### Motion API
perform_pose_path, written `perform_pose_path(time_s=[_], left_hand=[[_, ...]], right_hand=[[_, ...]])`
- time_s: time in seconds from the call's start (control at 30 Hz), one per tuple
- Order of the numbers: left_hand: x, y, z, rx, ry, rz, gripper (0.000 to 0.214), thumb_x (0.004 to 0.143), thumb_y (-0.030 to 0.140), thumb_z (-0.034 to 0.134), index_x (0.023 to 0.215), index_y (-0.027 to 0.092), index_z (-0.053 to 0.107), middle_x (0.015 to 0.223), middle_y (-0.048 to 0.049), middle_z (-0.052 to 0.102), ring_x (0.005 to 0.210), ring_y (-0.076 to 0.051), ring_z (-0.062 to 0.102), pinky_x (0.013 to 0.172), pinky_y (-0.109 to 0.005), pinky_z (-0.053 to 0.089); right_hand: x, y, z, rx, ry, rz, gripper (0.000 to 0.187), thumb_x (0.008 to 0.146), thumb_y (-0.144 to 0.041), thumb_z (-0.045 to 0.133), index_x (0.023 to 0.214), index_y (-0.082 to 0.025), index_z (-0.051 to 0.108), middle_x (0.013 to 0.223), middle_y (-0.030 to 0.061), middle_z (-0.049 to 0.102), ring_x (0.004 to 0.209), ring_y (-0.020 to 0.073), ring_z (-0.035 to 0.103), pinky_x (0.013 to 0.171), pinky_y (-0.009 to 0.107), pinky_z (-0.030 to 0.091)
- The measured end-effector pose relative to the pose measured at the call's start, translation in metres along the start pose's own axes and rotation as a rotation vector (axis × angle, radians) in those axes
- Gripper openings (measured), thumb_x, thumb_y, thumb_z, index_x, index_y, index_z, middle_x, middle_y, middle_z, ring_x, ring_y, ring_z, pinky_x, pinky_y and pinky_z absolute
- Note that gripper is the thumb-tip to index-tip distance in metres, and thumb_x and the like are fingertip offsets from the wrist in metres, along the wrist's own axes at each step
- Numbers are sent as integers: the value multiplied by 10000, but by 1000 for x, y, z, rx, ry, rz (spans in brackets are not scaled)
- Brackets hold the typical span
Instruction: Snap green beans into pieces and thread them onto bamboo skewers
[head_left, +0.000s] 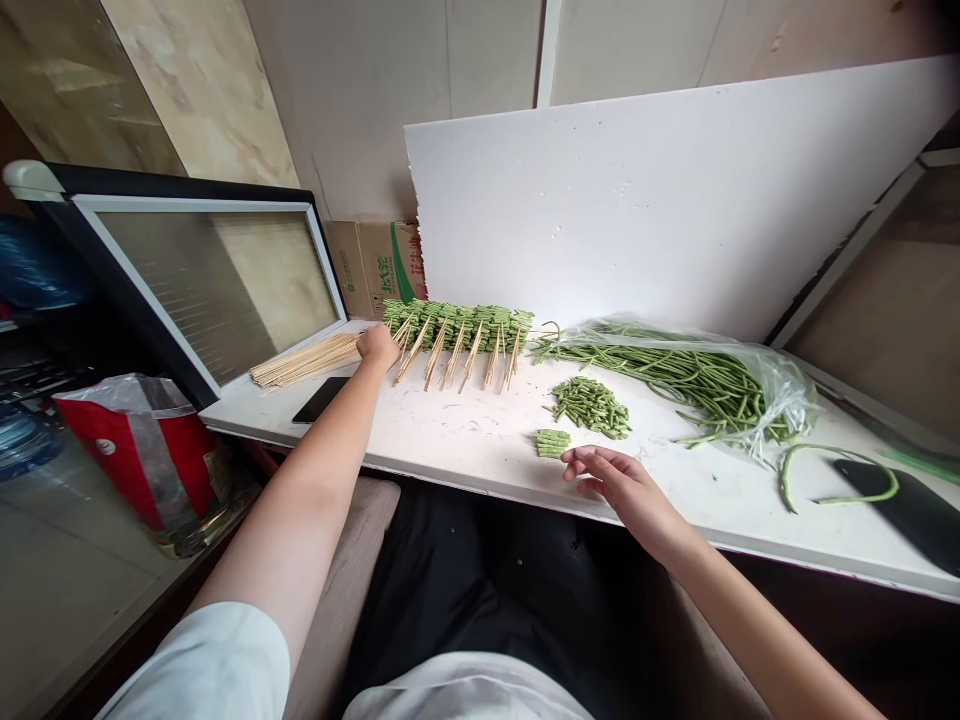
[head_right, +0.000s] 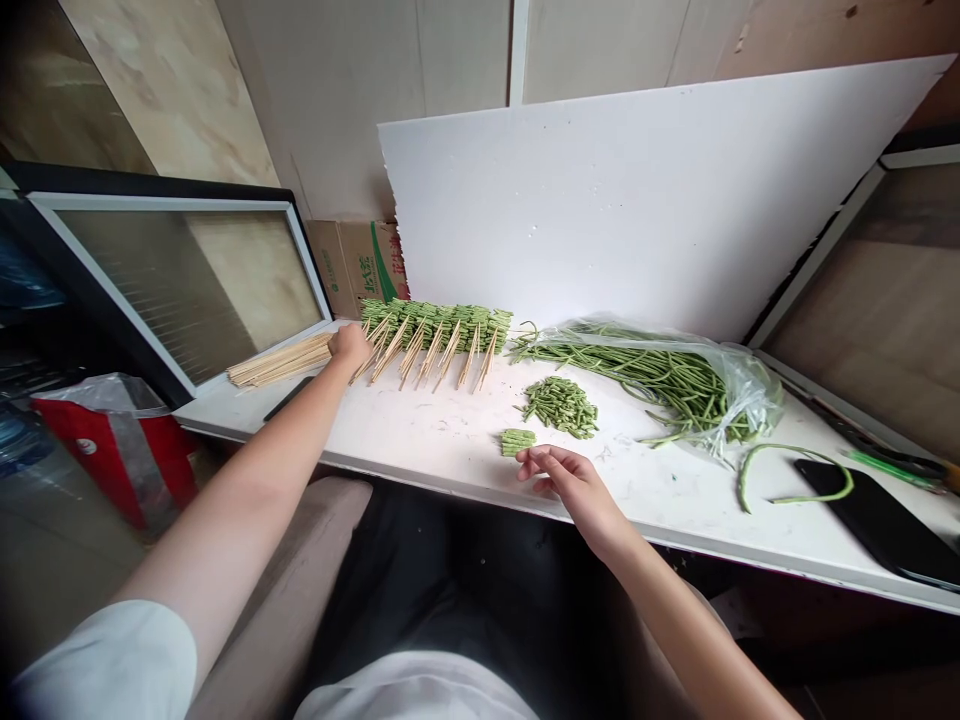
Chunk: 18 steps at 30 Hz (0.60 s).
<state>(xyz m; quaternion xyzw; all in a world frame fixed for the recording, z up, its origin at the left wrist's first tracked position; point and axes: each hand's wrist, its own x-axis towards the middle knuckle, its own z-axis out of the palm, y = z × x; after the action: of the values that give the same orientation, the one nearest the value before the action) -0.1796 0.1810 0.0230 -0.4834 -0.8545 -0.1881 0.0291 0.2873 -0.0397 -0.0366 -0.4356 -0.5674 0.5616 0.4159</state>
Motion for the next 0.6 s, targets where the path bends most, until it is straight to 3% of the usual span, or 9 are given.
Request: perform_pose_path(time_s=[0.23, 0.47, 0.6], left_hand=[[-3, 2, 7, 50, 23, 25, 315, 919, 351, 721, 1148, 135, 709, 1255, -237, 727, 1167, -396, 692, 926, -441, 543], [-5, 7, 9, 69, -6, 48, 492, 750, 420, 897, 1113, 149, 705, 1192, -225, 738, 1225, -436, 666, 929, -444, 569], [-4, 10, 7, 44, -30, 44, 486, 748, 412, 894, 1115, 159, 700, 1178, -216, 743, 1250, -450, 653, 965, -471, 564]], right_hand=[[1, 4, -1, 1, 0, 1, 514, 907, -692, 692, 1007, -198, 797, 968, 103, 760, 941, 252, 668, 812, 357, 523], [0, 5, 0, 13, -5, 11, 487, 907, -674, 705, 1006, -206, 794, 941, 92, 756, 913, 245, 668, 828, 367, 531], [-1, 3, 1, 20, -1, 5, 508, 897, -696, 704, 1002, -207, 794, 927, 89, 752, 898, 240, 663, 821, 366, 529]])
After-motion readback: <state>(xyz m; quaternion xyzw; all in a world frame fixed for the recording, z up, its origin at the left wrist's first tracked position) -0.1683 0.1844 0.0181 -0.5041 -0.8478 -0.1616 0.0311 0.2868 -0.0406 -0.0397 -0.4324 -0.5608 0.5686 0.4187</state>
